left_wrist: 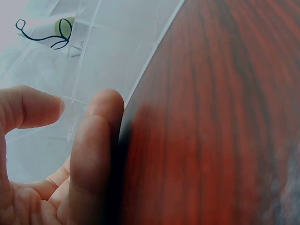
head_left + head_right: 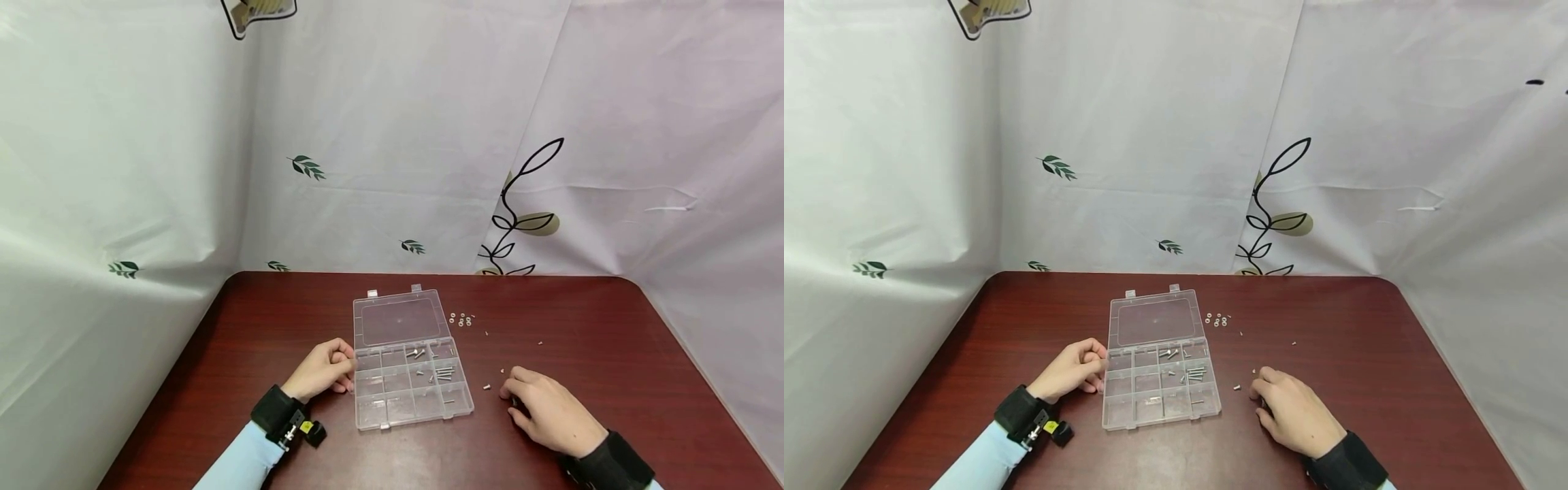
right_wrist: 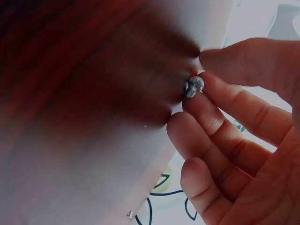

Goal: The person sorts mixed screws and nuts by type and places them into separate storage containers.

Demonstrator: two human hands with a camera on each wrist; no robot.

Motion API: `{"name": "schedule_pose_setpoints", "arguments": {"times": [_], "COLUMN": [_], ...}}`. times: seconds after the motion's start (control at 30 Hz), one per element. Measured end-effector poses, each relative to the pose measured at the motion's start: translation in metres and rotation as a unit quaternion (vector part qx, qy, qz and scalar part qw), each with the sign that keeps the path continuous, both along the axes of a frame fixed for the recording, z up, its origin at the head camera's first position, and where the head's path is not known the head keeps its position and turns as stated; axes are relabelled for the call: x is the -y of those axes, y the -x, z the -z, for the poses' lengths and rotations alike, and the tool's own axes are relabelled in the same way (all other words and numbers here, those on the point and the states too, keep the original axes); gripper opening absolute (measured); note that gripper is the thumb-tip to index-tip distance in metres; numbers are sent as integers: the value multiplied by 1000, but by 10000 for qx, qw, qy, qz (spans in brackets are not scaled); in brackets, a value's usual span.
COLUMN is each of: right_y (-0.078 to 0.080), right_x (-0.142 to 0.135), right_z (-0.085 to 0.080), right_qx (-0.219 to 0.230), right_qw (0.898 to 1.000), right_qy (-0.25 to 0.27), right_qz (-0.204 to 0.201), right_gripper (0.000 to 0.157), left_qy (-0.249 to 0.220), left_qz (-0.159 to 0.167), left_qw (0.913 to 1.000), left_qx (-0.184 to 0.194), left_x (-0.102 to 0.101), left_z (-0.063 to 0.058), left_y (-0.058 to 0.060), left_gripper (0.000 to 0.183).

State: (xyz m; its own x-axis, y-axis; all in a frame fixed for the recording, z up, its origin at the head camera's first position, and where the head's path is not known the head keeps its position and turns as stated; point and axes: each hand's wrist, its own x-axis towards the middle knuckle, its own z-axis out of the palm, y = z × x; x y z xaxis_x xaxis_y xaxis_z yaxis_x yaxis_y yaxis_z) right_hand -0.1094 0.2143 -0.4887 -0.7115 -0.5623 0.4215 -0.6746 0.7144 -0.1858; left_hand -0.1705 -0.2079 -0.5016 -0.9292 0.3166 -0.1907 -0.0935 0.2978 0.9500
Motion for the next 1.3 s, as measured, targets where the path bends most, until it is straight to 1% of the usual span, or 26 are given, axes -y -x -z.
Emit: {"name": "schedule_pose_setpoints", "arguments": {"times": [0.1,0.2,0.27,0.33,0.47,0.53,0.63,0.77,0.9,1.03,1.13,1.3], "right_y": [0,-1,-2,-4,-8,-9,-10,-8,-4,1,7,16], "right_x": [0,-1,-1,-1,-1,-1,0,4,12,21,28,47], "right_z": [1,1,0,-2,-7,-8,-9,-7,-7,-9,-14,-29], "right_qx": [75,273,410,558,878,1034,1192,1147,959,714,514,308], "right_qw": [9999,9994,9988,9974,9915,9888,9862,9867,9903,9942,9963,9978], "right_qy": [100,187,151,33,-241,-313,-362,-403,-355,-174,-33,134], "right_qz": [21,83,221,449,929,1033,1087,1077,938,780,687,570], "right_gripper": [33,35,33,31,27,26,26,29,33,34,35,33], "left_qy": [15,40,71,90,95,89,83,68,68,79,72,65], "left_qz": [0,-7,-3,-10,-2,10,24,1,-19,10,17,-18], "left_qw": [10000,10000,10000,10000,10000,10000,10000,10000,10000,10000,10000,10000], "left_qx": [11,12,12,25,5,0,20,31,40,41,31,30], "left_x": [1,1,1,1,0,0,0,0,1,0,0,0], "left_z": [1,2,2,3,2,2,2,2,2,3,2,2], "left_y": [0,1,1,1,2,2,2,2,1,1,1,1], "left_gripper": [30,29,29,29,28,28,28,28,28,29,29,28]}}
